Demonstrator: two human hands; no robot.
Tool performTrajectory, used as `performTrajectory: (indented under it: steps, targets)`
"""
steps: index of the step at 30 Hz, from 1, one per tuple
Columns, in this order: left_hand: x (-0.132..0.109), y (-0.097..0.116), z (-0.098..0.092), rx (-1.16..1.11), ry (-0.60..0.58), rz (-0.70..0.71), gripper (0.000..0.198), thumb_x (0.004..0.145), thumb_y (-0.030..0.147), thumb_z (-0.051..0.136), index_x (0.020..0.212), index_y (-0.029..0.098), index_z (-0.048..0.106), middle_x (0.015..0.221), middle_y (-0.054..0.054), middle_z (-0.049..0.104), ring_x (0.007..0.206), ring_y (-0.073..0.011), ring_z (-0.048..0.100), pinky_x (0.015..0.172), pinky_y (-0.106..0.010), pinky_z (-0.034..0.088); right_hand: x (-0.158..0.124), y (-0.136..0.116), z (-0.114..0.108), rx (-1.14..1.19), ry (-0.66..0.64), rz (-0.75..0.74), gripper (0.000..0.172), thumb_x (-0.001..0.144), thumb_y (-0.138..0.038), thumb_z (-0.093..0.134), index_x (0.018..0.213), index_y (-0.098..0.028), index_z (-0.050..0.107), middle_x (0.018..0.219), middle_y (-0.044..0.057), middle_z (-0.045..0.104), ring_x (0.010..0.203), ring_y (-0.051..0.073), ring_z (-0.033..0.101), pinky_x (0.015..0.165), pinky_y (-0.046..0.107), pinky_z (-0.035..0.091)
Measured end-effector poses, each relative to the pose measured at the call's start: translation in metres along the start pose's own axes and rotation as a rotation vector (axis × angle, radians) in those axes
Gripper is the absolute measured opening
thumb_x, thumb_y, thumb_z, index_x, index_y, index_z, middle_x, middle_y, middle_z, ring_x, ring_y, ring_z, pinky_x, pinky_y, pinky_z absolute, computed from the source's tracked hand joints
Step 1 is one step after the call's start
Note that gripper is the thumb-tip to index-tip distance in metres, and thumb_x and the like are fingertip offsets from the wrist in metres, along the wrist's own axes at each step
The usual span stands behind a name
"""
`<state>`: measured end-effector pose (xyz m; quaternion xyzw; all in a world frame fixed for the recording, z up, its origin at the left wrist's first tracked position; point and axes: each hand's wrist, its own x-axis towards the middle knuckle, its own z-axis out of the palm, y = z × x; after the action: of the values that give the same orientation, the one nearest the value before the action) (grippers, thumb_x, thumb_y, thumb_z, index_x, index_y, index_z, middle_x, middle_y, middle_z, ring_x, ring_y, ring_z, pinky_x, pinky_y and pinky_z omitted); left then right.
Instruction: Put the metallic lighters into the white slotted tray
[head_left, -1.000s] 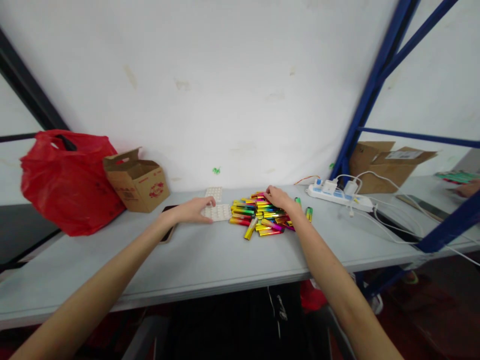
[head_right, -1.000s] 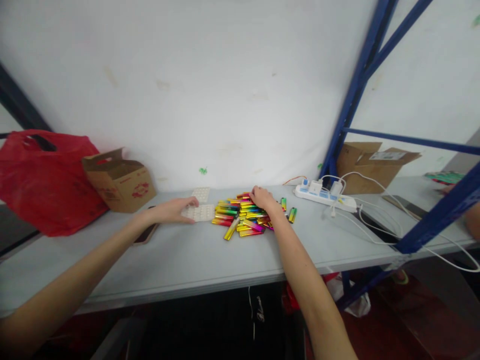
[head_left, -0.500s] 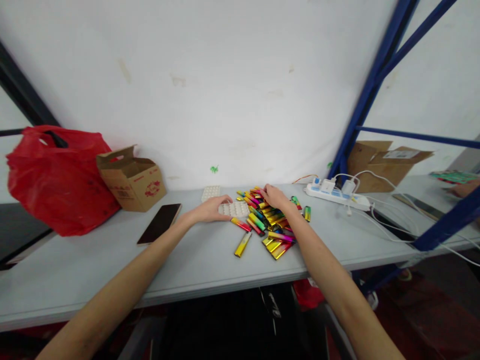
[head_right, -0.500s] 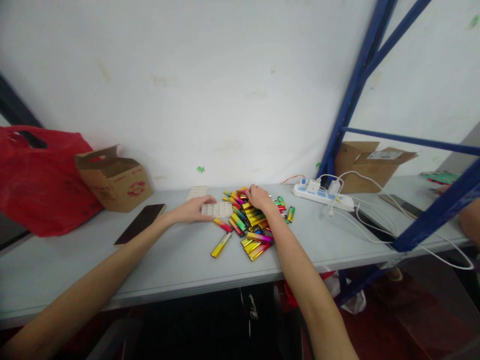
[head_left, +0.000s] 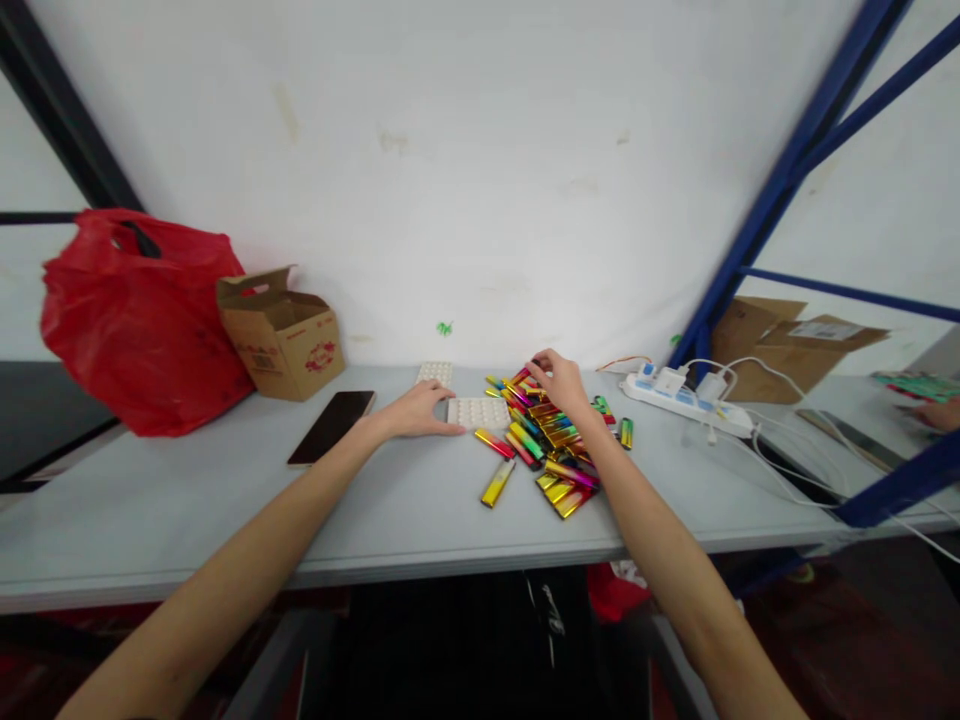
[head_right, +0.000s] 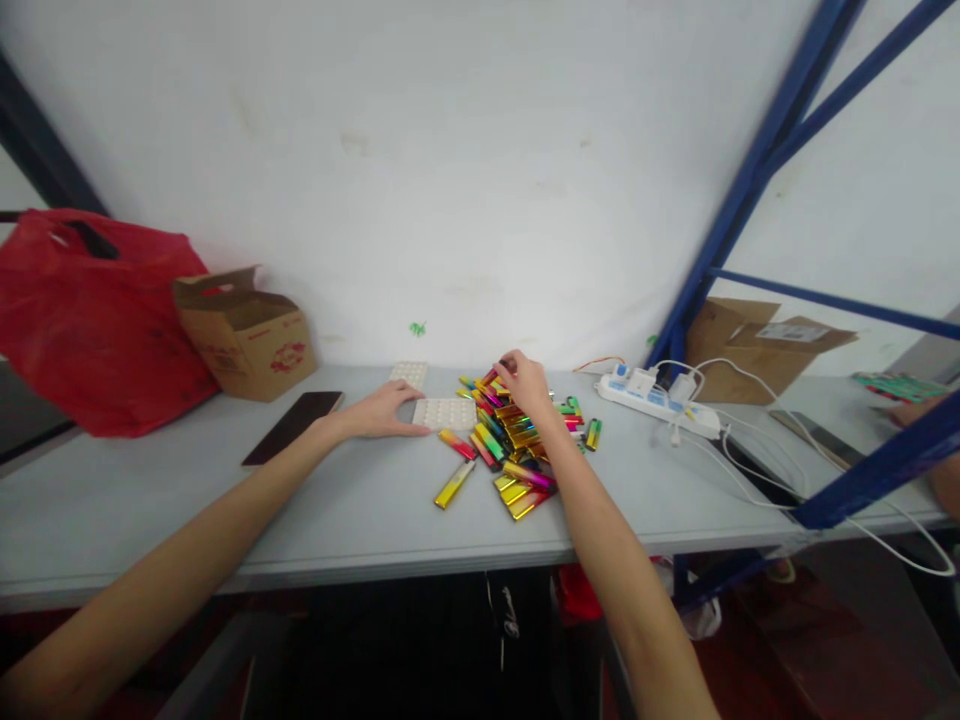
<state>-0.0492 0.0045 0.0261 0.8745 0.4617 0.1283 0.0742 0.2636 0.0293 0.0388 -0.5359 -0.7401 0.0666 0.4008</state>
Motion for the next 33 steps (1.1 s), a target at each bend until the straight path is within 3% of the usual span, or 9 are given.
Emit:
performTrajectory:
  steps: [7, 14, 20, 24, 27, 30, 33]
  targets:
    - [0.000, 0.004, 0.004, 0.004, 0.030, 0.016, 0.080, 0.072, 0.077, 0.066, 0.121, 0.013, 0.068, 0.117, -0.016, 0.065, 0.112, -0.0314, 0.061, 0.099, -0.036, 0.046, 0.003, -0.006, 0.002, 0.445, 0.133, 0.077, 0.035, 0.088, -0.048, 0.060, 0.107, -0.020, 0.068, 0.097, 0.005, 0.071, 0.092, 0.019, 0.067, 0.087, 0.034, 0.055]
    - [-0.001, 0.013, 0.011, 0.003, 0.086, 0.060, 0.073, 0.076, 0.076, 0.064, 0.117, 0.016, 0.069, 0.113, -0.015, 0.068, 0.109, -0.0318, 0.062, 0.096, -0.038, 0.048, -0.009, -0.033, 0.015, 0.977, -0.023, 0.276, 0.037, 0.089, -0.054, 0.057, 0.114, -0.027, 0.055, 0.083, -0.004, 0.056, 0.082, 0.016, 0.069, 0.071, 0.030, 0.058]
    - [-0.002, 0.017, 0.011, 0.002, 0.086, 0.058, 0.072, 0.078, 0.076, 0.062, 0.117, 0.015, 0.068, 0.114, -0.015, 0.068, 0.110, -0.0322, 0.061, 0.096, -0.037, 0.048, -0.018, -0.051, 0.024, 0.968, -0.070, 0.213, 0.048, 0.082, -0.055, 0.067, 0.118, -0.026, 0.054, 0.075, -0.007, 0.057, 0.057, 0.011, 0.061, 0.055, 0.025, 0.051]
    - [-0.002, 0.017, 0.009, -0.001, 0.084, 0.053, 0.069, 0.078, 0.075, 0.064, 0.115, 0.016, 0.068, 0.112, -0.014, 0.068, 0.109, -0.0309, 0.061, 0.095, -0.036, 0.048, -0.020, -0.056, 0.025, 0.906, -0.148, 0.146, 0.040, 0.080, -0.055, 0.070, 0.099, -0.020, 0.065, 0.065, -0.006, 0.054, 0.052, 0.008, 0.048, 0.049, 0.020, 0.041]
    - [-0.003, 0.019, 0.009, 0.001, 0.085, 0.055, 0.067, 0.078, 0.074, 0.064, 0.112, 0.016, 0.068, 0.111, -0.014, 0.067, 0.108, -0.0310, 0.062, 0.094, -0.036, 0.048, -0.022, -0.058, 0.029, 0.895, -0.205, 0.122, 0.040, 0.083, -0.060, 0.065, 0.090, -0.020, 0.063, 0.066, -0.005, 0.055, 0.051, 0.008, 0.044, 0.044, 0.019, 0.036]
    - [-0.003, 0.018, 0.009, 0.000, 0.095, 0.051, 0.067, 0.079, 0.075, 0.062, 0.110, 0.016, 0.068, 0.111, -0.014, 0.067, 0.109, -0.0314, 0.061, 0.094, -0.036, 0.047, -0.025, -0.059, 0.034, 0.878, -0.229, 0.105, 0.040, 0.085, -0.062, 0.061, 0.097, -0.024, 0.058, 0.073, -0.006, 0.058, 0.047, 0.008, 0.041, 0.040, 0.019, 0.030]
    - [-0.003, 0.016, 0.012, -0.012, 0.105, 0.054, 0.069, 0.078, 0.076, 0.062, 0.111, 0.016, 0.068, 0.113, -0.015, 0.067, 0.110, -0.0319, 0.061, 0.094, -0.037, 0.047, -0.026, -0.059, 0.036, 0.753, -0.169, 0.046, 0.037, 0.089, -0.062, 0.056, 0.101, -0.026, 0.056, 0.065, -0.008, 0.052, 0.048, 0.010, 0.039, 0.043, 0.020, 0.031]
